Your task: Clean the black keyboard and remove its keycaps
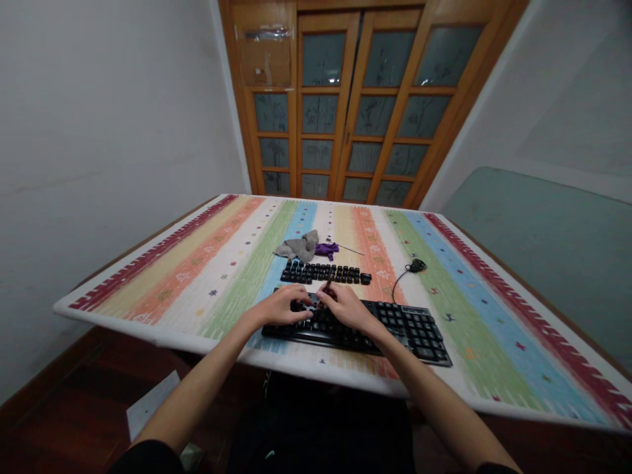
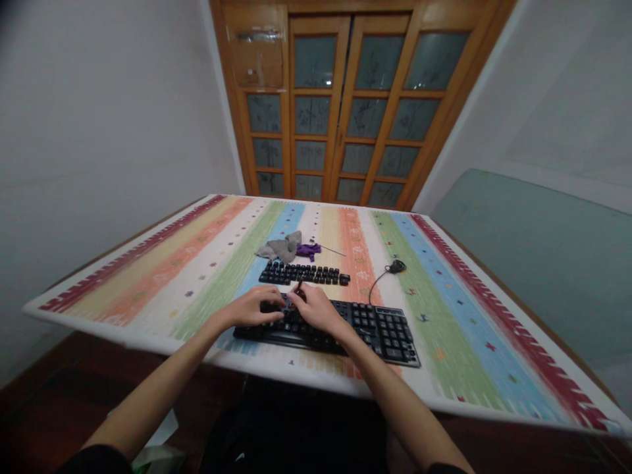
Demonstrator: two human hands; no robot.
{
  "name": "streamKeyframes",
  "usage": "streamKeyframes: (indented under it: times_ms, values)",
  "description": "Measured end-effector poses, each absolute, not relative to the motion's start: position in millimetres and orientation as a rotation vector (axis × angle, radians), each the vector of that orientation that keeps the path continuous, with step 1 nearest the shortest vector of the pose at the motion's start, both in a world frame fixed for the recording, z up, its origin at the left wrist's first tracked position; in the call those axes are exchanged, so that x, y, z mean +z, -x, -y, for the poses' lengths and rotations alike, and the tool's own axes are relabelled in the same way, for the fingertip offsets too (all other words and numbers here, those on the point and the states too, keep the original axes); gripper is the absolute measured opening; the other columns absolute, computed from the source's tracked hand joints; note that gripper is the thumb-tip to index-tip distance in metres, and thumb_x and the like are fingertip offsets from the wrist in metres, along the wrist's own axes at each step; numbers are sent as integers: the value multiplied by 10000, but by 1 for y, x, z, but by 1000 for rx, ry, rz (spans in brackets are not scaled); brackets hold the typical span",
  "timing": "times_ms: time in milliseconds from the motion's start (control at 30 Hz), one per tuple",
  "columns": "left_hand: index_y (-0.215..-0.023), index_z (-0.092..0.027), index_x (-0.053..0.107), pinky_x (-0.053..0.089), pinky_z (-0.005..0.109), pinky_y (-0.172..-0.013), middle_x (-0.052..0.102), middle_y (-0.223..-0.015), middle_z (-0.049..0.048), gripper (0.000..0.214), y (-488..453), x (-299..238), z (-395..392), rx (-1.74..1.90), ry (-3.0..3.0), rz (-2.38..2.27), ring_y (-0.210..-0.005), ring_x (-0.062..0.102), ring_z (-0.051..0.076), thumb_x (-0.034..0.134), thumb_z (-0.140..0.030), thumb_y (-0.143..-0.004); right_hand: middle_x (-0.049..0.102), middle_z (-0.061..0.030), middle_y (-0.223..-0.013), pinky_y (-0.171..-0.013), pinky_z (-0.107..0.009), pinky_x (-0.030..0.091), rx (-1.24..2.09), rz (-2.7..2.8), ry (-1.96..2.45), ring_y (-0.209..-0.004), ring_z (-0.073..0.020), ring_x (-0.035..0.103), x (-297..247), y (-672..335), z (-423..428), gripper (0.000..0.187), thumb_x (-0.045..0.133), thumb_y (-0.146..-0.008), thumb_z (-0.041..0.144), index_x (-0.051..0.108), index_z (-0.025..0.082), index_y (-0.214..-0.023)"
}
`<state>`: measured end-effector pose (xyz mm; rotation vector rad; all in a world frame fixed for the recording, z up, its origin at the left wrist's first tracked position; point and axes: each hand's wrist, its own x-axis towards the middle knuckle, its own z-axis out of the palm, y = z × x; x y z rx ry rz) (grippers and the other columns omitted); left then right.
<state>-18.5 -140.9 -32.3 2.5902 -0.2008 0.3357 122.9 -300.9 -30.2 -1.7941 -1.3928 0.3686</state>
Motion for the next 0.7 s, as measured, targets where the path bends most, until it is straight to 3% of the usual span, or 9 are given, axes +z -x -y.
streamKeyframes:
  times_ms: [467, 700]
  values:
    - [-892, -181, 694, 449, 268, -759, 653, -873, 31, 179, 5, -24, 148, 281, -2568, 249, -828, 606, 159, 651, -352, -859, 703, -68, -868, -715, -284, 458, 204, 1547, 1764, -809, -202, 645, -18, -122, 317, 160, 517, -942, 262, 650, 177, -920]
    - [-795, -169, 668, 436, 244, -699, 631, -767, 2, 90, -4, -23, 138, 289, -2581, 248, -736, 579, 135, 681, -254, -773, 695, -67, -836, -709, -293, 449, 166, 1535, 1788, -764, -199, 640, -22, -129, 322, 165, 521, -944, 278, 643, 170, -916]
